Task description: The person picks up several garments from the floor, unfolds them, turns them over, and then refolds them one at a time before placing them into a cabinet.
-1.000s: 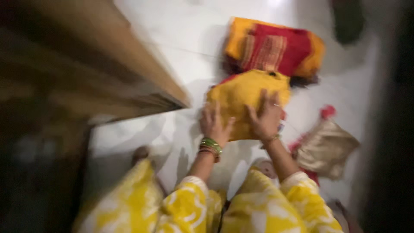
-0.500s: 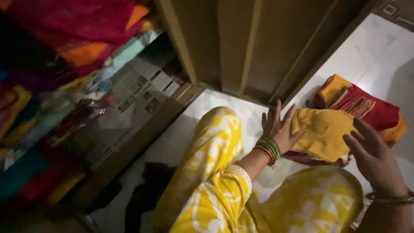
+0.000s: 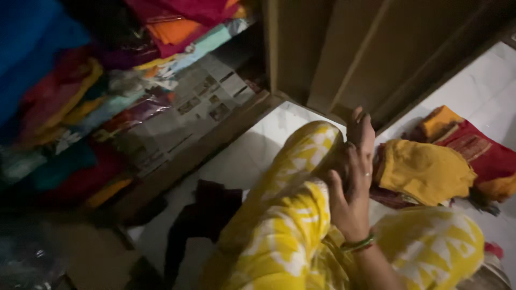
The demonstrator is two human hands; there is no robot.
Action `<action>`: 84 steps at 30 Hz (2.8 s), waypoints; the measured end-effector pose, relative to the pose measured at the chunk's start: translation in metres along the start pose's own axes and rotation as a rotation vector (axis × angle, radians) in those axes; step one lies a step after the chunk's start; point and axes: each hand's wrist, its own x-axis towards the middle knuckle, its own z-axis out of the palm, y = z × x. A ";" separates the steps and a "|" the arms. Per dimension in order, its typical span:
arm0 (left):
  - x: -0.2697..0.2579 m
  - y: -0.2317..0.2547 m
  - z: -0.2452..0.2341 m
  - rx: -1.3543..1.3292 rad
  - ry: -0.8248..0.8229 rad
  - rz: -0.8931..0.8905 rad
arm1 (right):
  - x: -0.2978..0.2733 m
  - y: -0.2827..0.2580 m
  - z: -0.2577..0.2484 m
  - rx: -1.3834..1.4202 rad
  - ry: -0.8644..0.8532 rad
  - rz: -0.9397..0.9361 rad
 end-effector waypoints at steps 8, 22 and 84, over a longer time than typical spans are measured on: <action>0.055 -0.073 -0.011 -0.361 0.192 -0.324 | -0.032 0.017 0.010 -0.172 0.066 -0.001; 0.063 -0.127 -0.005 -0.386 0.291 -0.393 | 0.016 0.084 -0.028 -0.101 -0.014 0.630; 0.039 -0.033 0.011 -0.799 0.056 -0.291 | 0.038 -0.072 0.006 -0.620 -0.097 -0.186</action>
